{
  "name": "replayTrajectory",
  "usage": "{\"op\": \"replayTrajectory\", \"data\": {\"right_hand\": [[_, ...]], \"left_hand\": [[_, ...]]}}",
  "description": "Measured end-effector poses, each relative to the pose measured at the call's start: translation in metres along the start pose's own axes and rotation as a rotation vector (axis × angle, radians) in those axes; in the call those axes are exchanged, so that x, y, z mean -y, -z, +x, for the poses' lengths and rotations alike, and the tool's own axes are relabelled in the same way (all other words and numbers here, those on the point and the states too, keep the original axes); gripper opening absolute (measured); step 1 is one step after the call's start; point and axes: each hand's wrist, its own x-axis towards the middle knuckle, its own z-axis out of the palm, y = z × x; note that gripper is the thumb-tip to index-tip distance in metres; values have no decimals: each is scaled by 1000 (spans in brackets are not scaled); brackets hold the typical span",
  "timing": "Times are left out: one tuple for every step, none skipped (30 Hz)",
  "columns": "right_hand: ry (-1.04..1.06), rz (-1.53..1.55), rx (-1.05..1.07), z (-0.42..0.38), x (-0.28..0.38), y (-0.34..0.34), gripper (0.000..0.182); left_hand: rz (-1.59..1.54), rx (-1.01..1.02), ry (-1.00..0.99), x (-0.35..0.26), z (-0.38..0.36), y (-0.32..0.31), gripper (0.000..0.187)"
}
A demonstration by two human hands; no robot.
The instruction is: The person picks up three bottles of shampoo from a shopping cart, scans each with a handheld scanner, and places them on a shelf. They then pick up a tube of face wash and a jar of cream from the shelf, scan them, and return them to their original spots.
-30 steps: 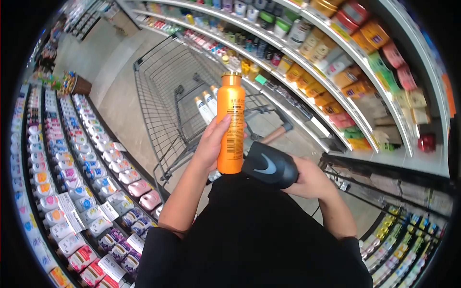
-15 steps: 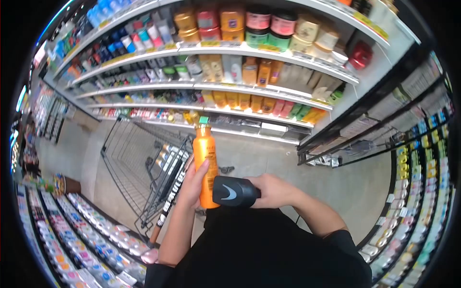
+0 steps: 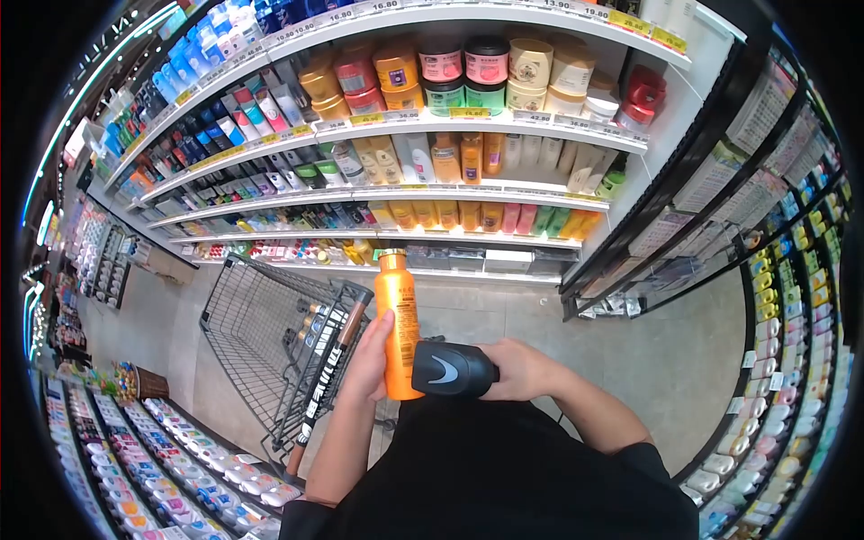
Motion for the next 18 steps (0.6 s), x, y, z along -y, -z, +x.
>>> {"op": "replayTrajectory", "data": {"right_hand": [[-3,2,4,-2,-3,0,46],[50,40,-65,-4,-7,-2,49],[102,80,-131,-6,-8,-4,52],[97,86,-118,-8,-8,-2,52],[73,87,-101,-9,-6,4,53],[47,88,-83,-11,-5,6,55],[32,75,-152,-14,-7,3,53],[24,91,-133,-16,-5,4,53],[12,77,-137,-16,1,10,52],[3,63,-137,-15,3,12,52],[-9,54,-123,-15,0,12,50],[-8,65,-99,-15,-1,11,50],[-10,91,-98,-16,1,11,50],[-12,114,-103,-16,3,12,49],[-19,116,-86,-16,6,13,48],[-17,117,-82,-15,6,13,48],[-23,94,-73,-15,7,13,48],[-29,71,-66,-16,6,13,48]], "left_hand": [[-59,0,27,2,4,0,42],[-121,-4,56,5,7,1,44],[-81,9,51,6,9,2,47],[-89,-3,57,7,9,1,47],[-101,23,44,6,8,-1,48],[-114,48,32,5,7,-4,49],[-122,26,46,3,6,-7,51],[-129,5,60,1,6,-10,51],[-143,12,52,-1,4,-12,51],[-158,17,41,-2,2,-13,50],[-167,-13,48,-3,1,-14,50],[-163,5,38,-5,1,-15,49],[-157,28,27,-7,0,-16,47],[-161,14,27,-8,-2,-19,47],[-164,-12,16,-10,-4,-23,40],[-165,-32,2,-13,-5,-26,33],[-161,-13,-10,-14,-8,-28,32],[-161,-13,-11,-15,-9,-30,32]]}}
